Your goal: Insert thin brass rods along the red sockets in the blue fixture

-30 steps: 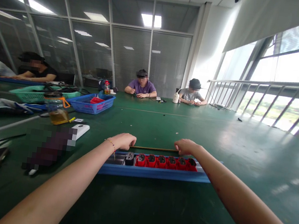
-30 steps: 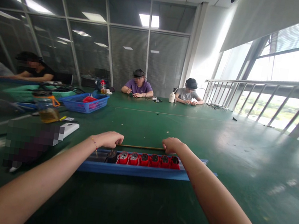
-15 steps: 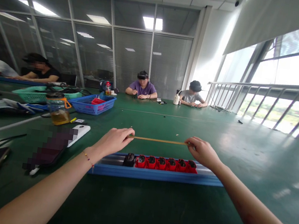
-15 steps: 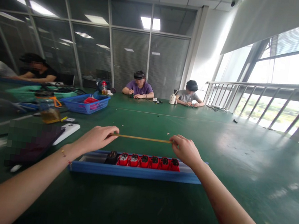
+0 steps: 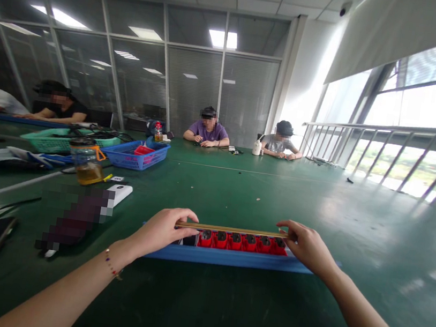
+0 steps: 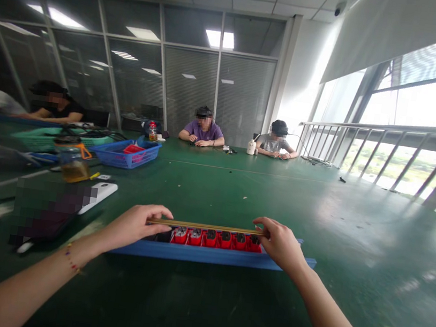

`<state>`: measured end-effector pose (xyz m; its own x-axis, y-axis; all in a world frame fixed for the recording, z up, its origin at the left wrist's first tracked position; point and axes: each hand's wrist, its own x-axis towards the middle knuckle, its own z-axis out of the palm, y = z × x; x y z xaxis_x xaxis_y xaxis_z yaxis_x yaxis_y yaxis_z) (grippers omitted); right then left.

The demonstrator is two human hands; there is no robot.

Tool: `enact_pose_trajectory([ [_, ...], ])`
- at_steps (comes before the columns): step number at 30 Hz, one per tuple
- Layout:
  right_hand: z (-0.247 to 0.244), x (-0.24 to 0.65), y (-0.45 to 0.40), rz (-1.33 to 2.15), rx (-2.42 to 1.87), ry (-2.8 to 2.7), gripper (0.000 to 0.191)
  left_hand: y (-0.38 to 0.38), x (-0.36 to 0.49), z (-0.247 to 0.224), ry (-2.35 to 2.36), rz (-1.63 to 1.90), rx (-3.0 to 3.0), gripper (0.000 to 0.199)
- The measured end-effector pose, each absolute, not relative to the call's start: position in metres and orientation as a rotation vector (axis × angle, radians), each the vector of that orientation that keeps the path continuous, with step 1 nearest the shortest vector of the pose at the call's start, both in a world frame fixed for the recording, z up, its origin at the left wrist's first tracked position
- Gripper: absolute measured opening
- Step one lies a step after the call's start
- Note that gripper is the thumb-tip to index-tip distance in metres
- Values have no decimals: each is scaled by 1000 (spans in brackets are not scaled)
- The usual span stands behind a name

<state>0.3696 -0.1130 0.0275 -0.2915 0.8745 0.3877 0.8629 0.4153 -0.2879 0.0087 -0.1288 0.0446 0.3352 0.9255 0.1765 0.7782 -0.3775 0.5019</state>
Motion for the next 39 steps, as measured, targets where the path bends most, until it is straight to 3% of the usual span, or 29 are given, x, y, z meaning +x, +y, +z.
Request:
enact_pose_trajectory([
  [19, 27, 375, -112, -52, -1557, -2027, 22, -134, 12, 53, 1380, 686, 2316, 23],
  [39, 13, 388, -99, 263, -1612, -2214, 21, -124, 9, 32, 1513, 758, 2379, 29],
])
